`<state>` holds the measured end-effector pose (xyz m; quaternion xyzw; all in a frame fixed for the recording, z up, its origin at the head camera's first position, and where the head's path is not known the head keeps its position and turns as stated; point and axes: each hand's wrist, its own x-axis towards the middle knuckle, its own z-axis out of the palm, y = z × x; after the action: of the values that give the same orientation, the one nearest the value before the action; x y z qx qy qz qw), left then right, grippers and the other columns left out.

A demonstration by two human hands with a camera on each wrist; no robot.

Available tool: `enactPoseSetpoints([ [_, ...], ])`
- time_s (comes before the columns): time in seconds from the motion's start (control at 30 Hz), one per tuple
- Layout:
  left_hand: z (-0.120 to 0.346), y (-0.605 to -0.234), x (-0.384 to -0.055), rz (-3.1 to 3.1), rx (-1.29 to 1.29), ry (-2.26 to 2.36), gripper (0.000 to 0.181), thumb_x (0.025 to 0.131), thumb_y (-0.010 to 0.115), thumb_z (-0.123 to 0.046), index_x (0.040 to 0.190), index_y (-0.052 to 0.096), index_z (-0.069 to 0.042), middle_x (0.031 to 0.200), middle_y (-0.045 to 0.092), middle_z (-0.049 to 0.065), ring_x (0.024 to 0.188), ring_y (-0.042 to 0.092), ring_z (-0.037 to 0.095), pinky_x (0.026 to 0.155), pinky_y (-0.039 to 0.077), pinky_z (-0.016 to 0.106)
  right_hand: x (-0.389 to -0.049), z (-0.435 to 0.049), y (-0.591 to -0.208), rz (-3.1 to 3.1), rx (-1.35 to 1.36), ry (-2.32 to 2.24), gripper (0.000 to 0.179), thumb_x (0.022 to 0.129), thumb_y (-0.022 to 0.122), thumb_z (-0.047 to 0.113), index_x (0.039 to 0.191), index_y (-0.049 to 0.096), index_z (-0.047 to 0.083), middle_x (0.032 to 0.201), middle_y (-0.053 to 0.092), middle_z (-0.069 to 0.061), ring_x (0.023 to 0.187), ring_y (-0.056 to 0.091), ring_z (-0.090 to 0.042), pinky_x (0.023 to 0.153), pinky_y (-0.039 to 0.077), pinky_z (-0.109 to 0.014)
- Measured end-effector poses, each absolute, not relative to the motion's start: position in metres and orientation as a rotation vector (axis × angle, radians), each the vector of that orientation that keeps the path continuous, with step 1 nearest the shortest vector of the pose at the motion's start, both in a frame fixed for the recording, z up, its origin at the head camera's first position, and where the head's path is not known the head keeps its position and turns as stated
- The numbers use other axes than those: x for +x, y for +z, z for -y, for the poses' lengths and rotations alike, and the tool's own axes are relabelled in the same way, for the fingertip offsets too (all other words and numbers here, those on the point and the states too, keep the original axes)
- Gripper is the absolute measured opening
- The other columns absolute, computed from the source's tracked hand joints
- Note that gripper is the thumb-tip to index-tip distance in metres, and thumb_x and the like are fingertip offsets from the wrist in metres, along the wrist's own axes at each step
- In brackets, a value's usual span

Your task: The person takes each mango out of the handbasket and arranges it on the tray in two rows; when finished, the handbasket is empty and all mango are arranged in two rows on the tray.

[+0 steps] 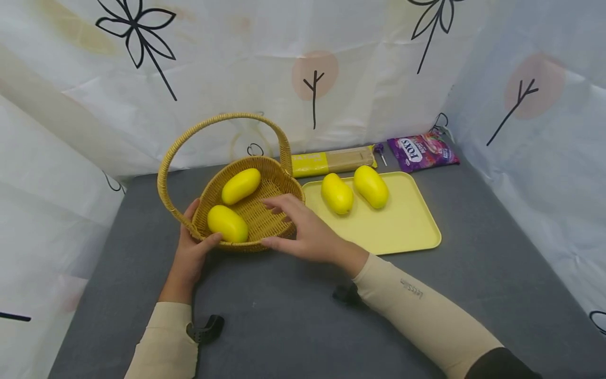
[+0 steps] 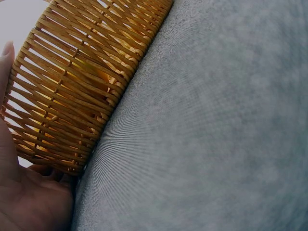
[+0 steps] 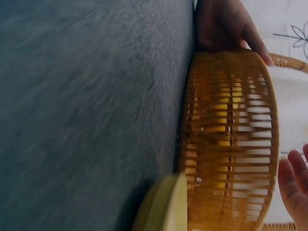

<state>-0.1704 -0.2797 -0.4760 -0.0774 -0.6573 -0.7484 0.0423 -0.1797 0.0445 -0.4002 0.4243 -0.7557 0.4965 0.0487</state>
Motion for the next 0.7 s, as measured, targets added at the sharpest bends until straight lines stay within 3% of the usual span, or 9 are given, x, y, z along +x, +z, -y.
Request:
enactPoseSetpoints([
  [0.17,0.28,-0.476,-0.169,2.031,-0.226,-2.273,0.09,0.103,0.069,0.005,0.175,0.021,-0.021,0.174,0.023,0.01,0.148,0.035,0.025,0.109,0.041,0.025,-0.185,-0.022,-0.397,2.39,1.308,1.498,0.064,0.102,0.081,0.025,0.156,0.053,0.006,0.145,0.058,-0.007,0.128,0.056,-0.017,0.107,0.049,-0.041],
  [0.27,0.28,-0.476,-0.17,2.037,-0.23,-2.271,0.09,0.104,0.068,0.005,0.175,0.021,-0.022,0.174,0.024,0.01,0.147,0.036,0.025,0.109,0.041,0.025,-0.191,-0.012,-0.395,2.454,1.3,1.494,0.061,0.105,0.078,0.027,0.157,0.053,0.007,0.145,0.059,-0.007,0.126,0.058,-0.02,0.105,0.05,-0.037],
  [0.47,0.279,-0.476,-0.171,2.037,-0.234,-2.273,0.089,0.104,0.068,0.005,0.175,0.021,-0.022,0.173,0.024,0.01,0.146,0.037,0.025,0.108,0.042,0.025,-0.209,0.01,-0.394,2.611,1.299,1.484,0.061,0.106,0.075,0.026,0.157,0.051,0.0,0.147,0.058,-0.016,0.126,0.061,-0.033,0.105,0.051,-0.043],
  [0.7,0.28,-0.476,-0.171,2.018,-0.252,-2.288,0.09,0.104,0.069,0.005,0.175,0.021,-0.022,0.173,0.023,0.011,0.147,0.037,0.025,0.108,0.043,0.024,-0.227,0.031,-0.396,2.792,1.275,1.363,0.064,0.108,0.073,0.031,0.161,0.049,0.004,0.154,0.056,-0.013,0.138,0.055,-0.026,0.11,0.043,-0.029],
])
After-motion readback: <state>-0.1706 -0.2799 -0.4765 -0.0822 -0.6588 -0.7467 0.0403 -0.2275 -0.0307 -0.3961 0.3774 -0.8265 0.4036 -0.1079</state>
